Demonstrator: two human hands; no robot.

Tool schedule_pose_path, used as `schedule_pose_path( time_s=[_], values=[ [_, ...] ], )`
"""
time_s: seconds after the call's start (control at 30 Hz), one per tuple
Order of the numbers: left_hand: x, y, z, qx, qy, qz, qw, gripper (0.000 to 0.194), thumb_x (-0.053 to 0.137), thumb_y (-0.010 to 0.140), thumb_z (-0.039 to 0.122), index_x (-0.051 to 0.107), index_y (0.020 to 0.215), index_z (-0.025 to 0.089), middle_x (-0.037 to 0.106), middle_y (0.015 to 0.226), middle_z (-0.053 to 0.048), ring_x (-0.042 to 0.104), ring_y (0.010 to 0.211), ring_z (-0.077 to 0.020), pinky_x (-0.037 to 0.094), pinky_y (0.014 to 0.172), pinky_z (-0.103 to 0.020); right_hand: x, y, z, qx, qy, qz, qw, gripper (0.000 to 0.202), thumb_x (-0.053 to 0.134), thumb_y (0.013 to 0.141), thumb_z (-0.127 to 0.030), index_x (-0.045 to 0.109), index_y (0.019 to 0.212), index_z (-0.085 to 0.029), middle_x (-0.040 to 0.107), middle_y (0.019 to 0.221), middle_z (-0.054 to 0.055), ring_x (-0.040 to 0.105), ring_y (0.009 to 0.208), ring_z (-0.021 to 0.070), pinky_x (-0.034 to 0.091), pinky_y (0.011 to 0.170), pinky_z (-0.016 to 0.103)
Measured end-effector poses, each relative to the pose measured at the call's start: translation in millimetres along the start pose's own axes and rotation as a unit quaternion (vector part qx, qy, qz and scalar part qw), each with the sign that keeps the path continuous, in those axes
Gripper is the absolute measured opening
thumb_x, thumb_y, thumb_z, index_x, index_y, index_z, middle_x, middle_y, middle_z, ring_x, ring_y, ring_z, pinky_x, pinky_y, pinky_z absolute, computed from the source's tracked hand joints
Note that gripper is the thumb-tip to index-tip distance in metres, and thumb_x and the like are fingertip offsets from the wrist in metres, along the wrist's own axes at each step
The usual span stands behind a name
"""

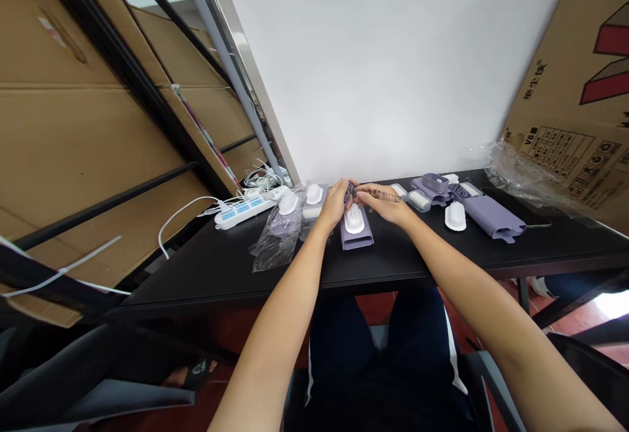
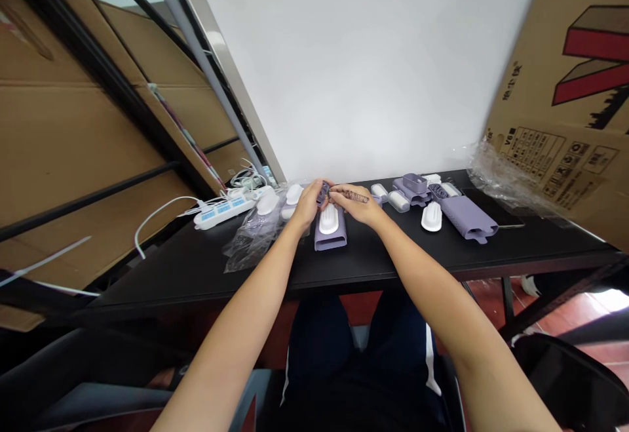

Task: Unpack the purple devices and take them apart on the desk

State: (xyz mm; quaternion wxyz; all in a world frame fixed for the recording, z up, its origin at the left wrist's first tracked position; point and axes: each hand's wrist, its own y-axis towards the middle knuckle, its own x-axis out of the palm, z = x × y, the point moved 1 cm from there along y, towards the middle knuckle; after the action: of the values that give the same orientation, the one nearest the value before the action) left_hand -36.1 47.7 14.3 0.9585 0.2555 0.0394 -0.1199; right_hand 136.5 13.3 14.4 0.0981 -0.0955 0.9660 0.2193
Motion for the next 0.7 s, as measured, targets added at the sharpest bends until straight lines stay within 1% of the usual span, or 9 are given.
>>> schedule_pose_path(
  time_s=[0.1,0.23,0.33,0.4,0.47,0.53,0.57,0.63,0.7],
  values=[
    [-0.5,0.5,1.4,-0.016,-0.003,0.001,1.000,0.042,0.048,0.102,0.055,0.066,0.094,0.017,0.046,0.047,0.005,0.040,0.043,-0.0122,0.033,0.052,-0.026,-2.1,0.1,5.4,-0.057,-0.034,0.000,0.998,0.039,0.071,0.093,-0.047,0.078,0.121,-0.021,0.081,0.110,0.006,0.074,0.099,0.0214,0.059,0.077,0.031],
    [-2.3,0.8,2.2,-0.053,-0.012,0.018,0.998,0.038,0.050,0.101,0.049,0.066,0.091,0.016,0.046,0.045,0.004,0.040,0.043,-0.0122,0.031,0.051,-0.025,-5.5,0.5,9.9,-0.115,-0.091,-0.012,0.989,0.041,0.066,0.098,-0.048,0.076,0.129,-0.022,0.081,0.113,0.006,0.074,0.102,0.0227,0.058,0.093,0.037],
    [-7.1,1.8,1.7,-0.086,-0.016,0.034,0.996,0.037,0.045,0.101,0.045,0.066,0.088,0.016,0.044,0.043,0.004,0.037,0.041,-0.0118,0.028,0.049,-0.025,-8.4,0.1,9.3,-0.151,-0.111,-0.014,0.982,0.041,0.065,0.099,-0.046,0.076,0.131,-0.023,0.079,0.115,0.006,0.073,0.105,0.0230,0.055,0.099,0.038],
    [-11.6,2.8,1.2,-0.100,-0.024,0.055,0.993,0.038,0.043,0.101,0.045,0.066,0.088,0.017,0.043,0.043,0.004,0.035,0.041,-0.0116,0.025,0.047,-0.025,-10.2,-0.7,6.1,-0.159,-0.112,-0.004,0.981,0.040,0.065,0.098,-0.046,0.076,0.130,-0.024,0.077,0.116,0.007,0.071,0.105,0.0223,0.055,0.099,0.038],
    [-15.4,3.8,1.0,-0.102,-0.036,0.077,0.991,0.040,0.043,0.101,0.048,0.067,0.091,0.018,0.041,0.044,0.004,0.034,0.041,-0.0115,0.024,0.047,-0.025,-12.0,-1.1,1.5,-0.129,-0.106,0.020,0.986,0.039,0.066,0.096,-0.047,0.076,0.127,-0.023,0.076,0.113,0.006,0.070,0.100,0.0212,0.055,0.095,0.036],
    [-16.9,4.2,1.2,-0.095,-0.037,0.093,0.990,0.043,0.043,0.100,0.052,0.069,0.096,0.018,0.042,0.047,0.004,0.035,0.043,-0.0115,0.025,0.047,-0.025,-15.0,-0.3,-3.2,-0.082,-0.125,0.059,0.987,0.033,0.064,0.095,-0.048,0.077,0.112,-0.022,0.074,0.104,0.006,0.068,0.094,0.0209,0.054,0.091,0.035],
    [-16.8,4.1,1.4,-0.091,-0.032,0.098,0.990,0.044,0.043,0.100,0.054,0.069,0.099,0.018,0.042,0.048,0.004,0.035,0.044,-0.0116,0.025,0.047,-0.025,-17.5,0.5,-4.9,-0.061,-0.149,0.087,0.983,0.031,0.062,0.096,-0.049,0.076,0.100,-0.022,0.073,0.100,0.006,0.067,0.093,0.0213,0.053,0.091,0.035],
    [-15.6,3.6,1.8,-0.086,-0.017,0.104,0.991,0.046,0.044,0.100,0.055,0.071,0.106,0.018,0.041,0.051,0.005,0.033,0.045,-0.0117,0.025,0.047,-0.025,-25.0,2.7,-6.2,-0.020,-0.200,0.152,0.968,0.037,0.054,0.098,-0.051,0.069,0.081,-0.022,0.071,0.095,0.007,0.066,0.093,0.0227,0.052,0.093,0.036],
    [-14.0,3.2,1.6,-0.084,-0.004,0.107,0.991,0.044,0.046,0.099,0.052,0.071,0.112,0.018,0.038,0.053,0.006,0.031,0.046,-0.0116,0.025,0.047,-0.025,-35.1,4.5,-3.8,0.041,-0.226,0.211,0.950,0.036,0.047,0.100,-0.047,0.066,0.083,-0.023,0.072,0.096,0.007,0.066,0.095,0.0243,0.051,0.092,0.037]
  ],
)
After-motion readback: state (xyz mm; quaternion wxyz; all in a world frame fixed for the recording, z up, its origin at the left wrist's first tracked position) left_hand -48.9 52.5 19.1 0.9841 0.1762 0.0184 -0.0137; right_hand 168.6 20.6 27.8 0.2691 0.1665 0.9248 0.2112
